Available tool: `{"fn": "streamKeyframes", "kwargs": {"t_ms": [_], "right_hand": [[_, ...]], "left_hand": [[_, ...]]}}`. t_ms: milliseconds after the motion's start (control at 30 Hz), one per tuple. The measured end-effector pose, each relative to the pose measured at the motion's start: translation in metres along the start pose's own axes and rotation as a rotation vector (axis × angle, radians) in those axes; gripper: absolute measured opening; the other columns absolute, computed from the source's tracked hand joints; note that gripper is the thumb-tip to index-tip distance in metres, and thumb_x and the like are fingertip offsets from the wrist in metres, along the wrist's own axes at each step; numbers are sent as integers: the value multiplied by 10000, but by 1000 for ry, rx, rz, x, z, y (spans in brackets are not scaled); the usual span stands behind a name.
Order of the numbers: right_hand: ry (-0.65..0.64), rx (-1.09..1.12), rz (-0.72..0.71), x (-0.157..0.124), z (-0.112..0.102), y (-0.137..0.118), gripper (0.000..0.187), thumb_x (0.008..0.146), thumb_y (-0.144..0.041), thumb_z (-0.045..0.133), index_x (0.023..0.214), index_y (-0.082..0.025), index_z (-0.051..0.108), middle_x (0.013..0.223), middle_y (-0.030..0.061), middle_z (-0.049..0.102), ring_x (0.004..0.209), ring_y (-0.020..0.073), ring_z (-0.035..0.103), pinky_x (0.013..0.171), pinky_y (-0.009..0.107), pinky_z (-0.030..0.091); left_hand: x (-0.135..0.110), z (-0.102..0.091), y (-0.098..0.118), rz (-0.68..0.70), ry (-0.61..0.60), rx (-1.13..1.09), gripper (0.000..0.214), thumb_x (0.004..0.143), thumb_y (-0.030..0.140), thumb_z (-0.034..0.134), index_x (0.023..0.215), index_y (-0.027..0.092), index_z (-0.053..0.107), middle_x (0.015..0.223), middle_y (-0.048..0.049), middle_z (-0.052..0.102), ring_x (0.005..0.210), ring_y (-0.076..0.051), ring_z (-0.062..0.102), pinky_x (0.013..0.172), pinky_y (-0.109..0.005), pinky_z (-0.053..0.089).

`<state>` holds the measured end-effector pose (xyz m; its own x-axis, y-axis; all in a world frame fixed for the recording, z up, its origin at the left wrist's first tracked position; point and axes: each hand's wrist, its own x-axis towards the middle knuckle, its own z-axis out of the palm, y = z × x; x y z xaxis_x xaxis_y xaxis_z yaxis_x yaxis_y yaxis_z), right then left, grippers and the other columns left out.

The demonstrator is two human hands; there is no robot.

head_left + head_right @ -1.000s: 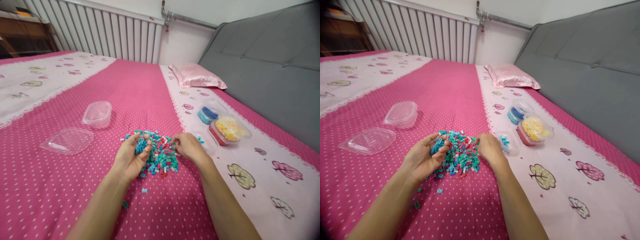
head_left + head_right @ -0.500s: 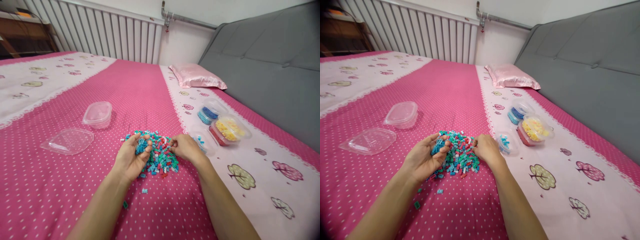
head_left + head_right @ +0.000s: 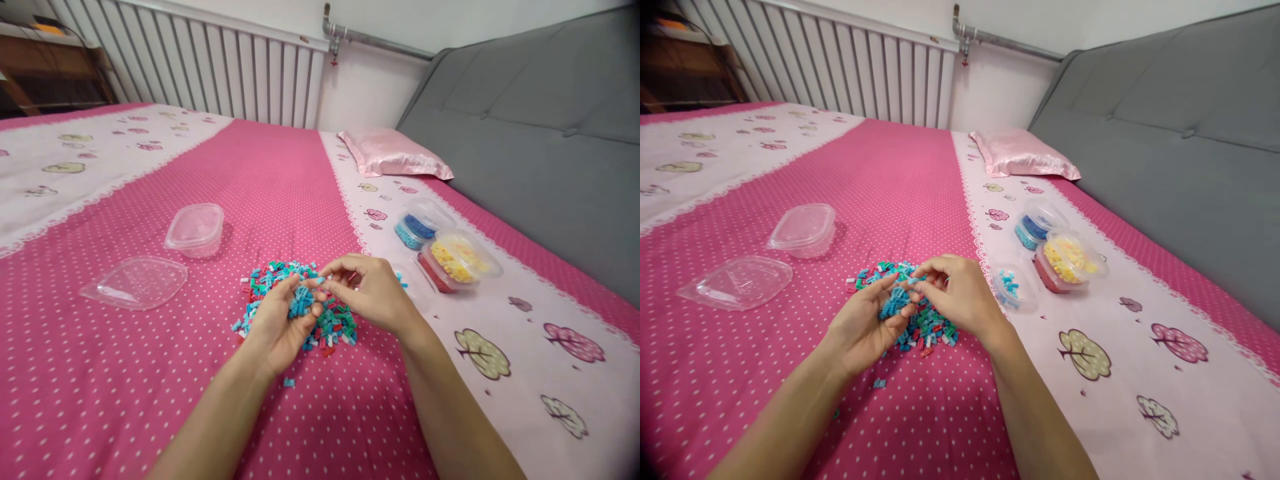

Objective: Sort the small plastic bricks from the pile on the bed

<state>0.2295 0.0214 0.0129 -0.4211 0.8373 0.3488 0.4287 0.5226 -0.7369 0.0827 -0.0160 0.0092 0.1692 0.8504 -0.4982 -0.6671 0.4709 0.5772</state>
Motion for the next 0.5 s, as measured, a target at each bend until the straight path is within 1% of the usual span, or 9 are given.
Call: {"fn": "streamKeyframes", "kwargs": {"t_ms": [100,167,267,333,400,500], "right_hand": [[-32,-5,-38,-2,0,-9,126,759,-138,666,865,-178,721,725,-1,647,613,103,571,574,213,432],[-28,-6,-37,-2,-1,-10,160,768,-143,664,912,-183,720,740,1,646,628,107,577,588,219,439],[51,-1,18,-1,-1,-3,195,791,-127,629,958,-189,707,756,-1,653,632,110,580,605,226,446],[62,-31,88,0,0,5,187,795,-120,623,950,-189,701,765,-2,662,623,114,582,611,234,447],[-9,-104,130,1,3,13,176,783,-128,652,940,-192,700,789,1,671,633,122,587,636,245,449],[-194,-255,100,1,12,22,218,754,-135,701,957,-214,702,878,13,678,757,155,606,722,264,445]], "left_hand": [[1,1,-4,8,-50,-11,298,947,213,298,803,101,534,578,-48,583,405,-78,512,339,-121,398],[1,2,-5,-2,-59,-6,308,948,209,293,810,94,543,568,-52,584,405,-80,515,342,-119,400],[-1,2,-1,-17,-13,5,322,949,213,294,818,79,557,585,-70,595,410,-74,514,357,-117,412],[-3,1,3,7,28,-4,305,942,203,311,807,81,556,590,-64,587,410,-67,503,356,-114,407],[-4,0,9,40,63,-19,292,934,185,318,783,89,549,573,-46,558,403,-60,480,339,-106,384],[-4,-4,16,82,100,-46,296,930,173,306,754,100,532,568,-39,535,403,-60,465,318,-101,348]]}}
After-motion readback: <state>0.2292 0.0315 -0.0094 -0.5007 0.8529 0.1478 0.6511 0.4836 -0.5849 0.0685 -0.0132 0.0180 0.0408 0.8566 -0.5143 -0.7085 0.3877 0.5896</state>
